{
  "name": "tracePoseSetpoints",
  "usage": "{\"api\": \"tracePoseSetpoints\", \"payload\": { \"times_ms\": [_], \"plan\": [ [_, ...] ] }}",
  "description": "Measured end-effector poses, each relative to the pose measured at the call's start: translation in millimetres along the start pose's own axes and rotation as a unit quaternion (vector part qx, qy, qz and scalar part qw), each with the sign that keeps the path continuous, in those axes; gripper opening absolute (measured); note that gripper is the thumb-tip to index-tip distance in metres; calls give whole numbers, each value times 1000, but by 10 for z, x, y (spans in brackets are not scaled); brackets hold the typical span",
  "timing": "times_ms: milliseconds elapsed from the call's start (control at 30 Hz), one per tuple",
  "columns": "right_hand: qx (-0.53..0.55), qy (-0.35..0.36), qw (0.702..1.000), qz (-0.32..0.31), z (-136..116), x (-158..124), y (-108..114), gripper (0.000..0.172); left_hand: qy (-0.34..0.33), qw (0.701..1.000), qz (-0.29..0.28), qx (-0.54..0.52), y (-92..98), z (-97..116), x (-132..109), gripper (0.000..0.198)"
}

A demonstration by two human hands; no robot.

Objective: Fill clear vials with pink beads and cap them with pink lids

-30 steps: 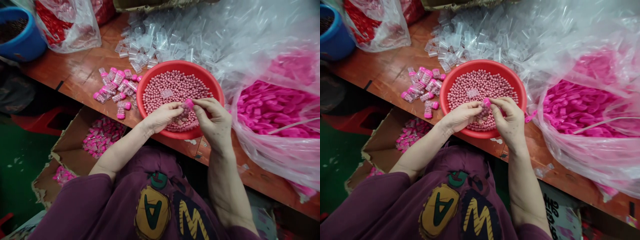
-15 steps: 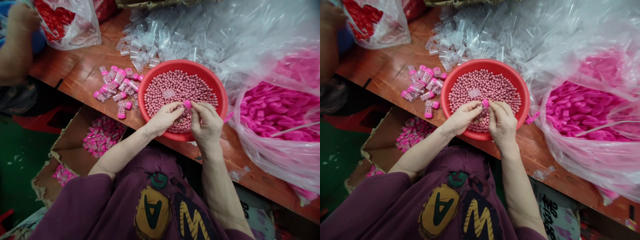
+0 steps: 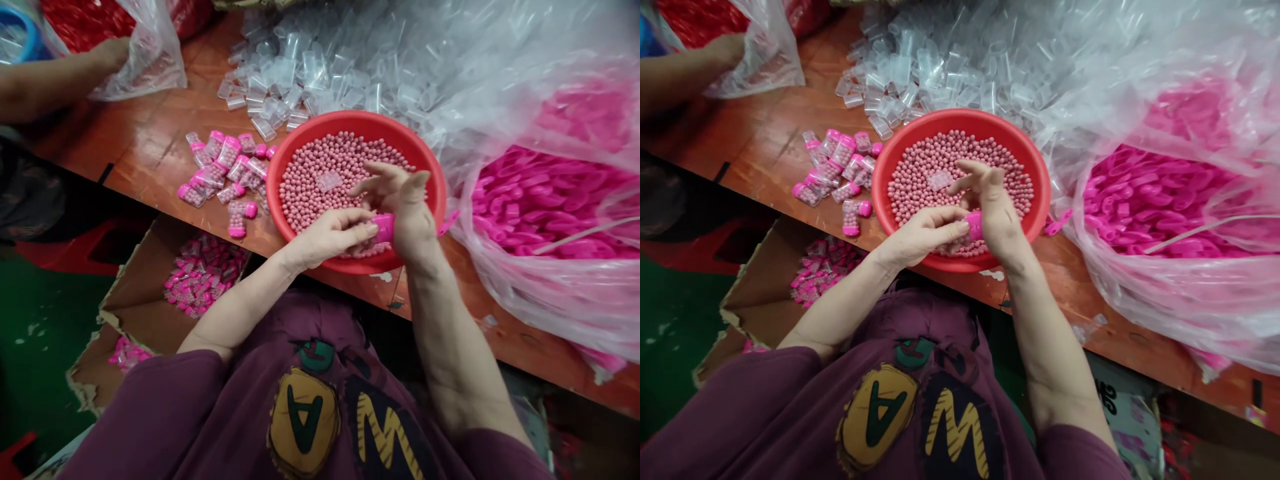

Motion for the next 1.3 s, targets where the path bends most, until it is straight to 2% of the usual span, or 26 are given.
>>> {"api": "tracePoseSetpoints", "payload": {
  "times_ms": [100, 167, 267, 333, 400, 467, 533, 600, 633, 767, 833, 967, 1100, 1300],
  "plan": [
    [39, -83, 993, -71, 107, 35, -203, 100, 7, 1000, 9, 11, 25, -20, 19, 51],
    [18, -106, 989, -104, 144, 20, -216, 99, 12, 999, 13, 29, 27, -23, 24, 44],
    [-76, -105, 983, -132, 220, 17, -138, 90, 5, 997, 33, 70, 20, -8, 19, 32],
    [-140, -87, 980, -115, 296, 49, -87, 86, 0, 995, 61, 78, 18, 4, 14, 29],
    [-173, -58, 982, -41, 350, 93, -27, 87, 11, 995, 89, 53, 17, -3, 19, 23],
    [-178, -22, 982, 61, 352, 97, 49, 88, 32, 993, 117, 6, 25, -23, 40, 19],
    [-204, 23, 972, 113, 292, 47, 100, 79, 35, 987, 152, -39, 54, -30, 74, 20],
    [-280, 68, 954, 84, 200, -32, 95, 65, 9, 980, 187, -69, 101, -18, 114, 21],
    [-327, 85, 940, 57, 158, -77, 80, 64, -6, 976, 202, -80, 125, -14, 131, 20],
    [-464, 111, 878, -32, 78, -197, -4, 91, -25, 970, 209, -124, 163, -40, 164, 11],
    [-498, 116, 858, -56, 77, -200, -68, 93, -27, 971, 197, -134, 154, -50, 161, 8],
    [-527, 116, 841, -27, 108, -161, -155, 87, -26, 969, 203, -137, 137, -48, 145, 8],
    [-525, 130, 841, -5, 164, -169, -180, 81, -18, 966, 215, -144, 126, -24, 136, 8],
    [-547, 170, 819, -29, 206, -184, -140, 76, 33, 970, 204, -127, 97, -29, 118, 20]
  ]
}}
Point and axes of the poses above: each hand's wrist, its own x-axis towards the middle knuckle, its own y-axis out of the back of the hand, z = x × y, the point moved 5 cm from there along x, towards the middle knuckle, and after that the axes turned 2 degrees about -x, right-handed, at the moved point
